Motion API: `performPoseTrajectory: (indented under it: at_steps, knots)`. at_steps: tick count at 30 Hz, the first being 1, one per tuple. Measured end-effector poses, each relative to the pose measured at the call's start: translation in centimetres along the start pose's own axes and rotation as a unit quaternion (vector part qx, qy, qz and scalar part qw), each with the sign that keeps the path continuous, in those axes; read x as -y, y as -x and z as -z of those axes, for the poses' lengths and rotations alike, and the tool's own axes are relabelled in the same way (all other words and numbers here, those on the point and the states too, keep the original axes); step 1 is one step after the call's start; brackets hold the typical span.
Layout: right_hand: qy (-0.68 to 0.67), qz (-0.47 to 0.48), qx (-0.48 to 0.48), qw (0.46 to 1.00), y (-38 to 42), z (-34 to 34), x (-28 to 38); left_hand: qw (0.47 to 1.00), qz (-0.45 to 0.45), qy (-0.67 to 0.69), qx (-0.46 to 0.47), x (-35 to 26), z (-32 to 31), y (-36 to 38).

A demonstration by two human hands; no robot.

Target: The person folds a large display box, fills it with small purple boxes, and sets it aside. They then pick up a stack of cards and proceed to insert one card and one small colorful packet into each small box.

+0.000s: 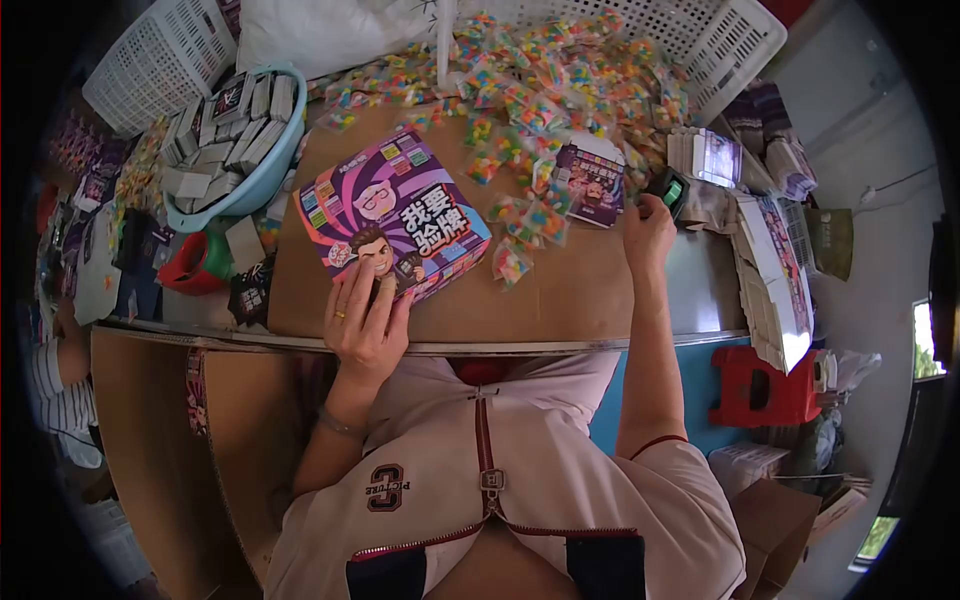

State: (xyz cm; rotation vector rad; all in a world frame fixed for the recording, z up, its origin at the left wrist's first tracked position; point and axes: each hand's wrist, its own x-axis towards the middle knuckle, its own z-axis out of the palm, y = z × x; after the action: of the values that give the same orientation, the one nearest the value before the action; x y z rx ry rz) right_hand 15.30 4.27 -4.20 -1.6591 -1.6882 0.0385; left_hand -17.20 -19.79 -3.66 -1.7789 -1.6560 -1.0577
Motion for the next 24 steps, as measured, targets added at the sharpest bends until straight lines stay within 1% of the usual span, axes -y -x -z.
performPoseTrajectory:
  at_steps: [1,4,6,7,8,9,10,11,13,14,15,17,18,20,22,24]
  knots:
    - [-0.027,0.013,-0.052,0.998,-0.6,0.5,-0.8,1.0,-0.001,-0.007,-0.003,0.0,0.0,0.0]
    - [-0.014,-0.115,-0.104,0.988,-2.1,4.2,-2.6,1.0,-0.008,-0.005,-0.005,0.1,0.1,0.1]
    - [-0.036,-0.181,-0.048,0.982,-2.6,4.7,-5.9,1.0,-0.012,-0.012,0.005,0.2,0.2,0.0]
    - [-0.066,-0.222,0.023,0.973,-2.8,4.0,-7.1,1.0,-0.016,-0.007,0.005,0.2,0.1,0.0]
    - [-0.124,-0.278,0.053,0.951,-2.3,3.7,-8.6,1.0,-0.016,-0.005,-0.001,0.2,0.0,0.0]
    - [-0.181,-0.33,0.083,0.923,-1.6,4.4,-6.0,1.0,-0.016,-0.004,-0.008,0.2,-0.1,0.0]
    - [-0.174,-0.322,0.06,0.929,-1.4,4.0,-5.7,1.0,-0.016,0.0,-0.009,0.1,-0.2,0.0]
    - [-0.172,-0.323,0.056,0.929,-1.3,3.9,-5.4,1.0,-0.013,0.005,-0.01,0.1,-0.1,0.0]
    - [-0.198,-0.312,0.072,0.927,-1.3,3.8,-4.4,1.0,-0.012,0.012,-0.009,0.1,-0.1,0.0]
    - [-0.201,-0.335,0.089,0.916,-1.6,4.0,-3.9,1.0,-0.012,0.014,-0.011,0.1,-0.1,0.0]
    - [-0.2,-0.336,0.087,0.916,-1.8,3.8,-3.9,1.0,-0.012,0.017,-0.015,0.1,-0.2,0.0]
    - [-0.344,-0.441,0.075,0.826,-2.0,3.4,-4.0,1.0,-0.012,0.02,-0.017,0.1,-0.1,0.0]
    - [-0.343,-0.439,0.073,0.827,-1.9,3.4,-3.6,1.0,-0.011,0.021,-0.02,0.1,-0.1,0.0]
    - [-0.442,-0.467,0.028,0.765,-1.3,3.1,-2.8,0.999,-0.011,0.022,-0.022,0.1,-0.1,0.0]
    - [-0.467,-0.45,0.02,0.761,-0.7,2.9,-2.7,0.999,-0.011,0.021,-0.023,0.1,-0.2,0.1]
    - [-0.506,-0.435,-0.008,0.745,-0.3,2.9,-2.6,0.999,-0.016,0.018,-0.021,0.3,-0.2,0.2]
